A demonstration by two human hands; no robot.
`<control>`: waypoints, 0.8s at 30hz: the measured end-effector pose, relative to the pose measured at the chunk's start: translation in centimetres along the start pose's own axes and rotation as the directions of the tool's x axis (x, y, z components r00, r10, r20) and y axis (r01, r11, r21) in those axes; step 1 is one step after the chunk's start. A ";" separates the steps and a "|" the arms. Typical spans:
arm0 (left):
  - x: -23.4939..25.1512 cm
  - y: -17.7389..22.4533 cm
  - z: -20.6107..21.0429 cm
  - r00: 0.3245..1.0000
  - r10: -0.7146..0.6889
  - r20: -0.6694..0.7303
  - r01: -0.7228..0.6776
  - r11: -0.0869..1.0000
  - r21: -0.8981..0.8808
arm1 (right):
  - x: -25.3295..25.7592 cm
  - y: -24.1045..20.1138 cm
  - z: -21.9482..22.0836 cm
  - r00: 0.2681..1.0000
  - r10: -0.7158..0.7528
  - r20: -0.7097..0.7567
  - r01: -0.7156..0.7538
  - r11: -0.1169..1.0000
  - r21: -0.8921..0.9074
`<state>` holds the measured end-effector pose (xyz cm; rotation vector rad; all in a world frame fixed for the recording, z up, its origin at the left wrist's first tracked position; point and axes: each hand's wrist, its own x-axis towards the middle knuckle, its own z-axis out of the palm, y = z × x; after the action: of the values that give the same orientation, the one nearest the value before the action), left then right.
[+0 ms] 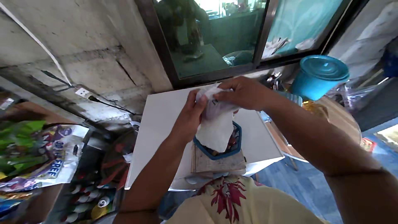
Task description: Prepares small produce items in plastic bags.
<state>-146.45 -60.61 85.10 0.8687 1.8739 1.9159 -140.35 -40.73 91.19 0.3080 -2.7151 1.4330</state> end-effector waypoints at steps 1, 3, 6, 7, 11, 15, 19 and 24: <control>-0.1 -0.7 -0.2 0.999 -0.048 0.002 0.048 0.999 0.008 | 0.1 0.4 0.4 0.999 0.044 0.027 -0.044 0.998 -0.034; -0.3 -1.9 -0.5 0.992 -0.127 0.010 0.126 0.992 0.018 | 0.3 1.1 1.0 0.994 0.083 0.073 -0.073 0.988 -0.136; -0.5 -3.2 -0.7 0.982 -0.188 0.012 0.187 0.981 0.048 | 0.4 2.5 1.6 0.994 0.003 0.110 0.021 0.977 -0.212; -0.5 -3.6 -0.7 0.981 -0.194 0.011 0.193 0.980 0.047 | 0.5 2.9 1.8 0.993 -0.001 0.116 0.026 0.977 -0.210; -0.3 -3.8 -0.9 0.986 -0.164 -0.030 0.166 0.982 0.087 | 0.8 3.3 1.9 0.991 0.056 0.125 -0.033 0.982 -0.185; 0.0 -2.4 -1.5 0.995 -0.064 -0.076 0.073 0.989 0.127 | 0.8 2.9 1.5 0.994 0.052 0.098 -0.032 0.980 -0.196; 0.5 0.8 -2.1 0.992 0.072 -0.109 -0.050 0.981 0.189 | 0.2 0.4 0.1 0.988 0.128 0.089 -0.110 0.976 -0.186; 1.3 5.3 -2.2 0.969 0.239 -0.066 -0.223 0.955 0.197 | -0.6 -1.4 -2.2 0.999 0.000 -0.032 0.000 1.000 0.018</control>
<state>-147.80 -62.04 90.68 1.1227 2.1157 1.9613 -139.60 -39.62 93.50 0.2828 -2.6785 1.4499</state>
